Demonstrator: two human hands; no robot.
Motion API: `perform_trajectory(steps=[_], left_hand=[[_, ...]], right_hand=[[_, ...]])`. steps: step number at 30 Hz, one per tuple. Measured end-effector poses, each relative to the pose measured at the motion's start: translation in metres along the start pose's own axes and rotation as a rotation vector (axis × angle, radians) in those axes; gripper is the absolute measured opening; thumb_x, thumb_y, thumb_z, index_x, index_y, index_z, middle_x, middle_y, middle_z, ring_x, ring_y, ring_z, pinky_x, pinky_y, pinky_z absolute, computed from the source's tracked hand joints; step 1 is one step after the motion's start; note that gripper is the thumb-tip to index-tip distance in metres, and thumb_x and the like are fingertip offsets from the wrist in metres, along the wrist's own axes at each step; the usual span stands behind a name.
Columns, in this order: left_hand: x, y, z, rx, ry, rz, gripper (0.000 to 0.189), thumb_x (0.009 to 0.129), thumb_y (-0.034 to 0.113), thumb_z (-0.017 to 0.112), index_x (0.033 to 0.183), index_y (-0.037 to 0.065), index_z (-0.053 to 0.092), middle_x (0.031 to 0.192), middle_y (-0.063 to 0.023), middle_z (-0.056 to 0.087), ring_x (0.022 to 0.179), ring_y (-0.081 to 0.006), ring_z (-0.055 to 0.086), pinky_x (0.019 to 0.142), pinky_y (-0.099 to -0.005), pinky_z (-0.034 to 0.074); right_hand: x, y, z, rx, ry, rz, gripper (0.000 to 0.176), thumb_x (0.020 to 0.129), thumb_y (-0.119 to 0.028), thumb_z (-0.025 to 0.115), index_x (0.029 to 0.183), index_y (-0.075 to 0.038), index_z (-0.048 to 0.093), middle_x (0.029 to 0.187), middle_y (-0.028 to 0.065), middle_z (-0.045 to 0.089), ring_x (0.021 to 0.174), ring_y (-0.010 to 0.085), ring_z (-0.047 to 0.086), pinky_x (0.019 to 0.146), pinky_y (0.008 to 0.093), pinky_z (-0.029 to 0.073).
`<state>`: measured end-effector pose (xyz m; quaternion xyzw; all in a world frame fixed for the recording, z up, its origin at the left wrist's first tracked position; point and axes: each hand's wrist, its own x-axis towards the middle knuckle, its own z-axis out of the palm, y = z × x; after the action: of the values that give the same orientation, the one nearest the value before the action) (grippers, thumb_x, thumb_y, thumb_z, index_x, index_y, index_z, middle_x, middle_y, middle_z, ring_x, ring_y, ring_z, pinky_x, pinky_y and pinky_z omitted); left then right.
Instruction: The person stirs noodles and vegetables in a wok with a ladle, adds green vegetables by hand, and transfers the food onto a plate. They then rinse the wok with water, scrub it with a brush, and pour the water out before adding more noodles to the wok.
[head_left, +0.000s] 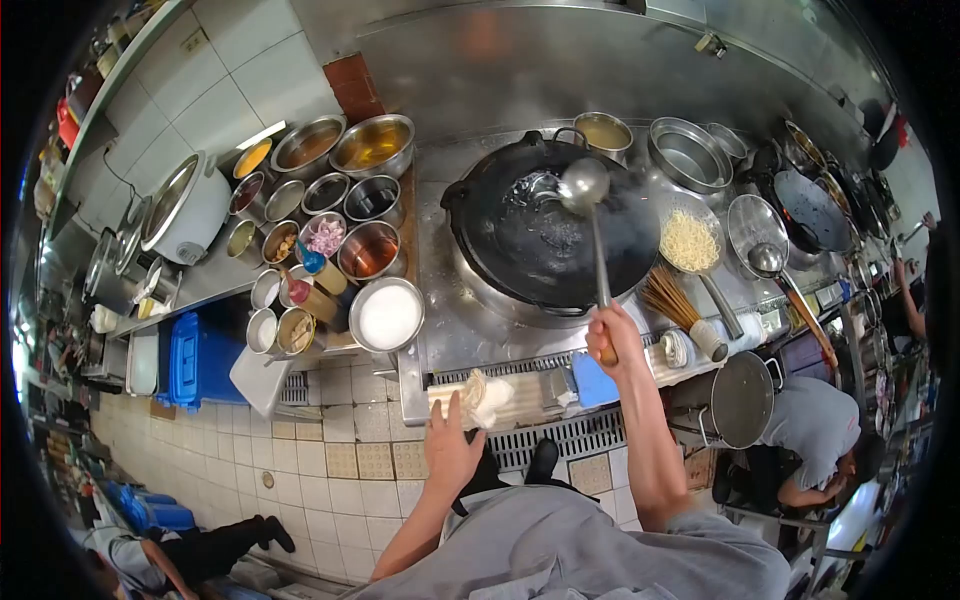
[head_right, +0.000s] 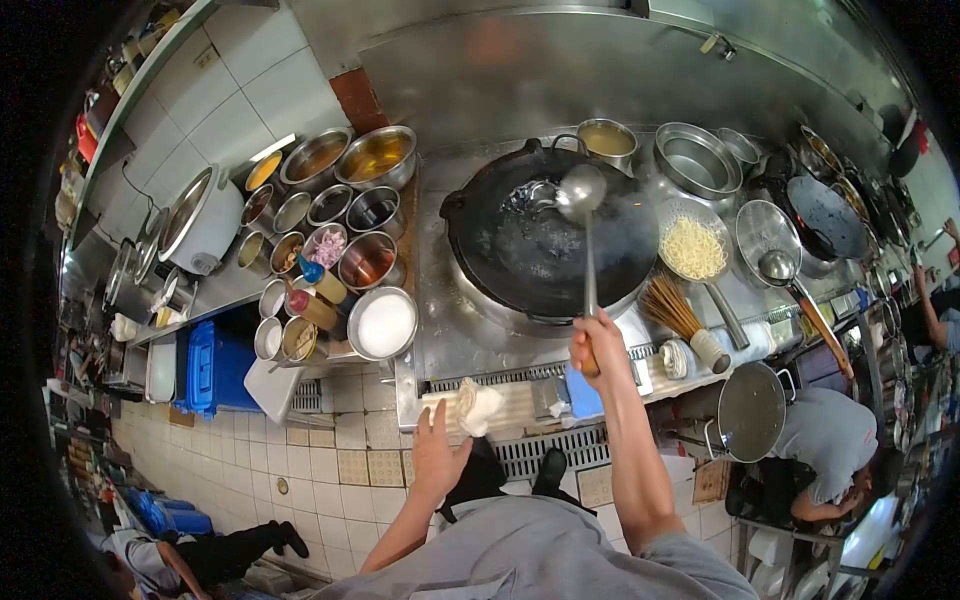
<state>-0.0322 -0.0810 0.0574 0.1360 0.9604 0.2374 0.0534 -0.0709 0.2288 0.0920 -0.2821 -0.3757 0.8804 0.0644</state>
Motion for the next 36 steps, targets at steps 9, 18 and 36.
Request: perform_trajectory(steps=[9, 18, 36], left_hand=[[0.025, -0.079, -0.061, -0.330, 0.303, -0.013, 0.045, 0.076, 0.003, 0.070, 0.119, -0.001, 0.056, 0.107, -0.0142, 0.059, 0.080, -0.0209, 0.059, 0.065, -0.0312, 0.049], [0.094, -0.191, -0.163, -0.364, 0.672, -0.040, 0.033, 0.081, -0.005, 0.064, 0.114, -0.001, 0.059, 0.108, -0.0141, 0.059, 0.071, -0.0166, 0.058, 0.060, -0.0276, 0.048], [0.228, -0.246, -0.235, -0.344, 0.629, 0.124, 0.027, 0.082, -0.001, 0.066, 0.108, -0.001, 0.062, 0.100, -0.0113, 0.061, 0.074, -0.0168, 0.059, 0.063, -0.0278, 0.048]], right_hand=[[-0.047, 0.014, 0.026, -0.605, 0.111, -0.162, 0.054, 0.082, 0.004, 0.053, 0.135, -0.004, 0.045, 0.058, 0.0012, 0.049, 0.037, 0.0099, 0.044, 0.033, 0.0251, 0.034], [0.067, 0.039, 0.228, -0.471, -0.254, -0.062, 0.051, 0.085, 0.000, 0.056, 0.135, -0.008, 0.047, 0.060, 0.0008, 0.048, 0.040, 0.0102, 0.045, 0.034, 0.0254, 0.033], [0.180, 0.091, 0.305, 0.248, -0.477, 0.375, 0.010, 0.094, -0.012, 0.055, 0.101, -0.007, 0.053, 0.065, -0.0004, 0.048, 0.042, 0.0061, 0.041, 0.033, 0.0239, 0.032]])
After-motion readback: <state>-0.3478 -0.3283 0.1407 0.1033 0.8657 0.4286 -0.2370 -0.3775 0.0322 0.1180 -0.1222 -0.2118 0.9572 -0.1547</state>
